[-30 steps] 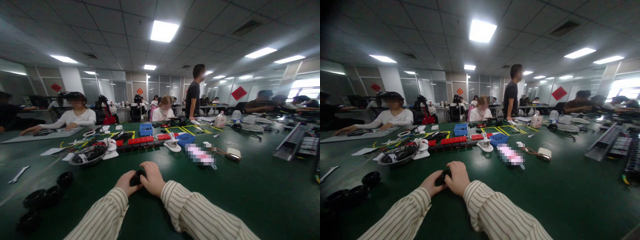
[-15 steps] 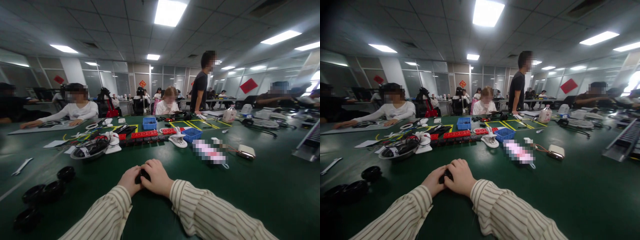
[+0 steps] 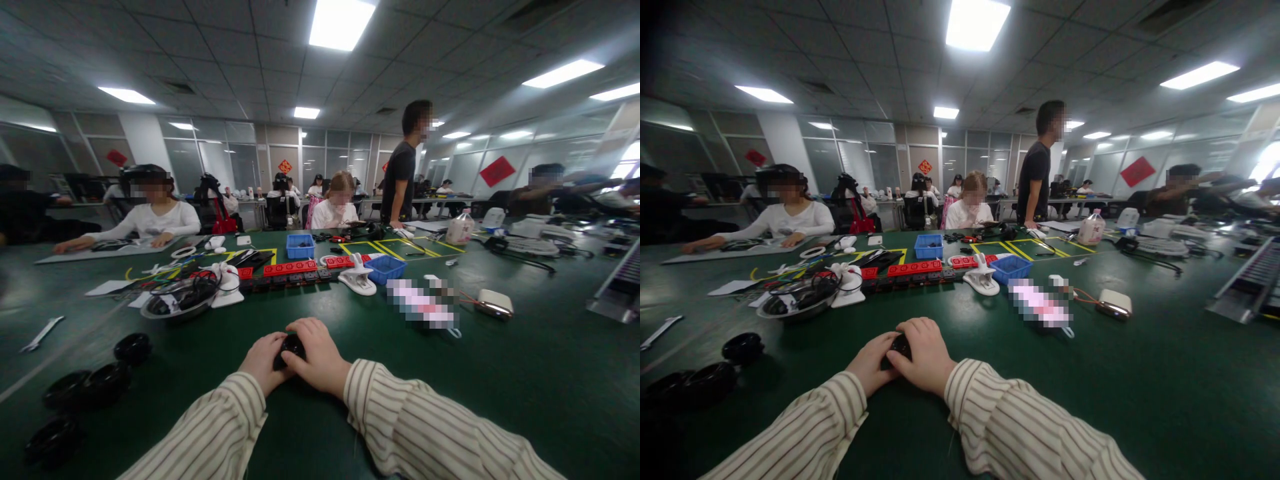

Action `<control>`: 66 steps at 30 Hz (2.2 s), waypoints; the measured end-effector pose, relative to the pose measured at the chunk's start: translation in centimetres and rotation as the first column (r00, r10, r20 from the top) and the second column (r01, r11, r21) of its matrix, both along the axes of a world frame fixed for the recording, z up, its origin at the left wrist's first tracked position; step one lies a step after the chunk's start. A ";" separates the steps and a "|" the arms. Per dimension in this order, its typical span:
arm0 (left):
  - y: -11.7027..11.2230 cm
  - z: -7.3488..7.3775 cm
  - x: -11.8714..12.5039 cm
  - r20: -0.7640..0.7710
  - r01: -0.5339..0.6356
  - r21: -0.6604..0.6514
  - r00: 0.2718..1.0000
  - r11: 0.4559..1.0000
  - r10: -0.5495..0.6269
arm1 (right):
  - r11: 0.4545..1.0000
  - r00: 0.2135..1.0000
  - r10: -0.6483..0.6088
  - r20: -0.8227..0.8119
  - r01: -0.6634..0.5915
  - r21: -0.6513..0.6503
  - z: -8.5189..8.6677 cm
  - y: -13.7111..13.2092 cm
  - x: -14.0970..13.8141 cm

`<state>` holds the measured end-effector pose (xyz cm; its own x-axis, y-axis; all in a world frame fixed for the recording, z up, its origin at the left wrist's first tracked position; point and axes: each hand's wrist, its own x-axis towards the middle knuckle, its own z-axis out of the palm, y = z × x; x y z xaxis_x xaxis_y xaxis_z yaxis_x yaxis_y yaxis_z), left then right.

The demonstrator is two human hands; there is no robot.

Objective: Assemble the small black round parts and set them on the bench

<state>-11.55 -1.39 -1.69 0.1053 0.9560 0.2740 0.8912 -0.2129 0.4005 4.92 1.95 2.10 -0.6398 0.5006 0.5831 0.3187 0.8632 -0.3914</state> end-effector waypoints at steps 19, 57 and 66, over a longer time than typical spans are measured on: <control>-0.3 0.8 0.5 -0.007 -0.046 -0.060 0.999 0.997 0.046 | 0.970 0.973 0.220 0.074 -0.226 0.089 0.2 -0.5 -0.2; -0.5 0.7 0.4 0.041 -0.006 0.010 0.999 1.000 0.005 | 0.996 0.999 -0.049 0.025 0.050 -0.073 -0.5 0.3 -0.2; -0.2 0.7 0.3 0.040 -0.022 -0.057 0.999 0.998 0.025 | 0.996 0.994 0.086 0.069 -0.087 0.019 0.2 0.1 0.2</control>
